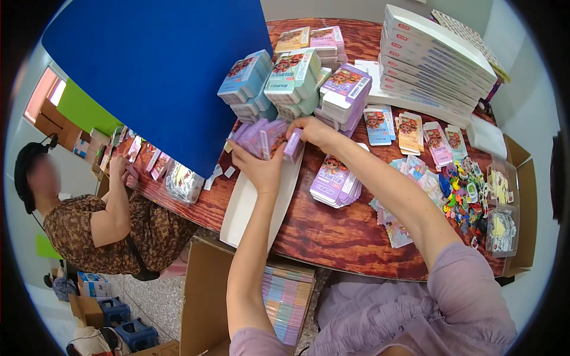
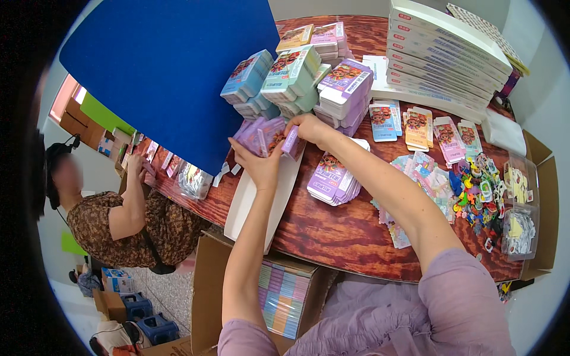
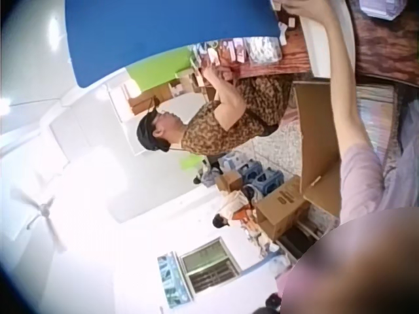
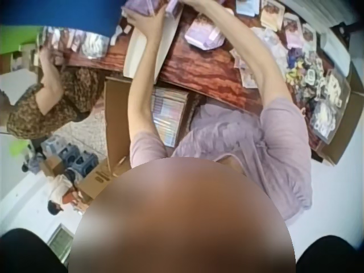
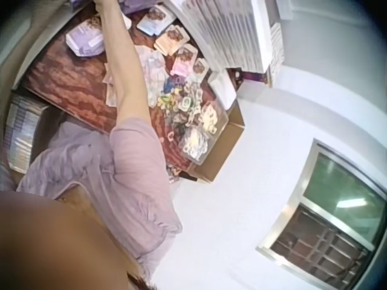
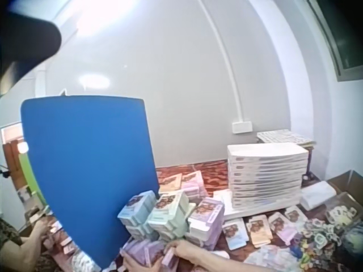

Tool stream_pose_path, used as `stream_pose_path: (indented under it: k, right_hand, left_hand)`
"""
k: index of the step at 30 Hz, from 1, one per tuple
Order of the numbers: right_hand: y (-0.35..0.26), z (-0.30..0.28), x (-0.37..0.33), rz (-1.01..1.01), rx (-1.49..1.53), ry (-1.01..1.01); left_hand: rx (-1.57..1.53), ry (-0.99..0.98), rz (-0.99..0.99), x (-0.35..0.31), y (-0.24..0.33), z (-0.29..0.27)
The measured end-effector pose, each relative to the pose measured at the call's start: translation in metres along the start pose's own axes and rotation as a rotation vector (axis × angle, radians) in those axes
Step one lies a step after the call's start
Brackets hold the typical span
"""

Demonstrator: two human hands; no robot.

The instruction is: Packaging and sorting small toy or sticker packets at a workstation.

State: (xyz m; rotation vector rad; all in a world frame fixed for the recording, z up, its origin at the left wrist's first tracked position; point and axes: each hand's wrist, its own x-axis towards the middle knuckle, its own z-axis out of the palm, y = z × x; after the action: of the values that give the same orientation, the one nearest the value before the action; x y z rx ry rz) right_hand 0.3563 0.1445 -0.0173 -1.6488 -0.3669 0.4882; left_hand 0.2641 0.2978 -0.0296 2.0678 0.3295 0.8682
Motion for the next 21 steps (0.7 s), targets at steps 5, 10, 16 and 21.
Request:
stream_pose_path:
  k: [5,10,16,21]
  right_hand:
    - [0.004,0.013,-0.011,-0.258,-0.367,0.311]
    - [0.009,0.019,-0.032,-0.265,-0.466,0.493]
    - [-0.003,0.035,-0.032,-0.106,-0.511,0.568]
    - [-0.011,0.032,-0.022,-0.097,-0.498,0.590]
  left_hand:
    - [0.160,0.006,0.073,-0.004,-0.009,0.005]
    - [0.164,-0.048,0.111,-0.010,-0.006,0.006]
    - [0.063,-0.186,0.179,-0.023,-0.031,-0.003]
    - [0.057,-0.335,0.066,-0.030,-0.024,-0.016]
